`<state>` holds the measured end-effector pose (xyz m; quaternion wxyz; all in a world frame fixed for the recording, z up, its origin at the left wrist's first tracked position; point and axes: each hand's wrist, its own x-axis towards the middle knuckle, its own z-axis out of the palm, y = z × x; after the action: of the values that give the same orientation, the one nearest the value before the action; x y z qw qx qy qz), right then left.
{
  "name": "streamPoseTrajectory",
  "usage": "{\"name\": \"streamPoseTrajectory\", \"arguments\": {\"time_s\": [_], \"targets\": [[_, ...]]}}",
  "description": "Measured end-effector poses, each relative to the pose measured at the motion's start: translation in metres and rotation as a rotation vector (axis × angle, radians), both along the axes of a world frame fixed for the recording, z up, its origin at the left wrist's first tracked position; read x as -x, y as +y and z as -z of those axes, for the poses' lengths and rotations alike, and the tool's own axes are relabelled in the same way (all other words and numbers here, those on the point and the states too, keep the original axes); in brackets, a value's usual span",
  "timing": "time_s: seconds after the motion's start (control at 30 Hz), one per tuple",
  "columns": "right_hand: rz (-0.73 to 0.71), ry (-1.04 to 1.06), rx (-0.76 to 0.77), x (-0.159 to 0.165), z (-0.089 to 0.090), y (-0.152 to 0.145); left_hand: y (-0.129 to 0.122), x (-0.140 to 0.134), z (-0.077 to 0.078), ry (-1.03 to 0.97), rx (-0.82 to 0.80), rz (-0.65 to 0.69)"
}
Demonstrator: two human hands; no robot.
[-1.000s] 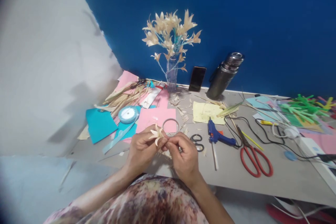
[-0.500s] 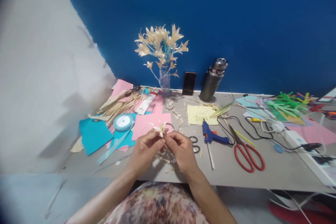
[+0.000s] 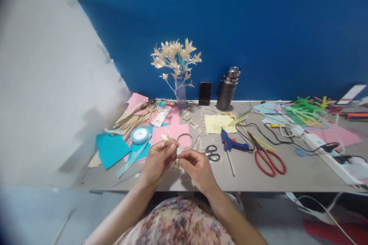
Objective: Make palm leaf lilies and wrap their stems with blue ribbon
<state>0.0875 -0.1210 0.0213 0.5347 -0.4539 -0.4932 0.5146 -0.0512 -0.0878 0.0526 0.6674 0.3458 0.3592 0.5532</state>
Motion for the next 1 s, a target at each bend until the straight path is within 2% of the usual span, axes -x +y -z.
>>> {"name": "streamPoseTrajectory", "arguments": {"time_s": [0.1,0.17,0.33,0.47,0.6,0.7,0.87,0.93,1.0], "targets": [[-0.002,-0.06,-0.051,0.001,-0.002,-0.011,-0.008,0.004,0.0,-0.005,-0.025,0.032],[0.011,-0.14,-0.144,0.001,-0.004,-0.019,-0.016,0.006,0.0,-0.029,-0.035,0.061],[0.16,-0.31,-0.436,0.004,-0.005,-0.031,-0.031,0.006,-0.004,-0.102,-0.057,0.069],[0.283,-0.339,-0.52,0.006,-0.002,-0.032,-0.03,0.0,-0.006,-0.078,-0.082,0.069],[0.285,-0.343,-0.474,0.0,-0.002,-0.032,-0.023,-0.006,-0.003,0.011,-0.078,0.056],[0.19,-0.256,-0.32,-0.007,-0.003,-0.028,-0.015,-0.009,0.005,0.059,-0.095,0.061],[0.005,0.036,-0.056,-0.015,0.003,-0.01,0.002,-0.014,0.02,0.125,-0.15,0.07],[0.011,0.063,-0.068,-0.016,0.006,-0.001,0.007,-0.016,0.019,0.109,-0.134,0.097],[0.074,0.006,-0.18,-0.016,0.008,0.007,0.011,-0.018,0.014,0.049,-0.073,0.125]]}}
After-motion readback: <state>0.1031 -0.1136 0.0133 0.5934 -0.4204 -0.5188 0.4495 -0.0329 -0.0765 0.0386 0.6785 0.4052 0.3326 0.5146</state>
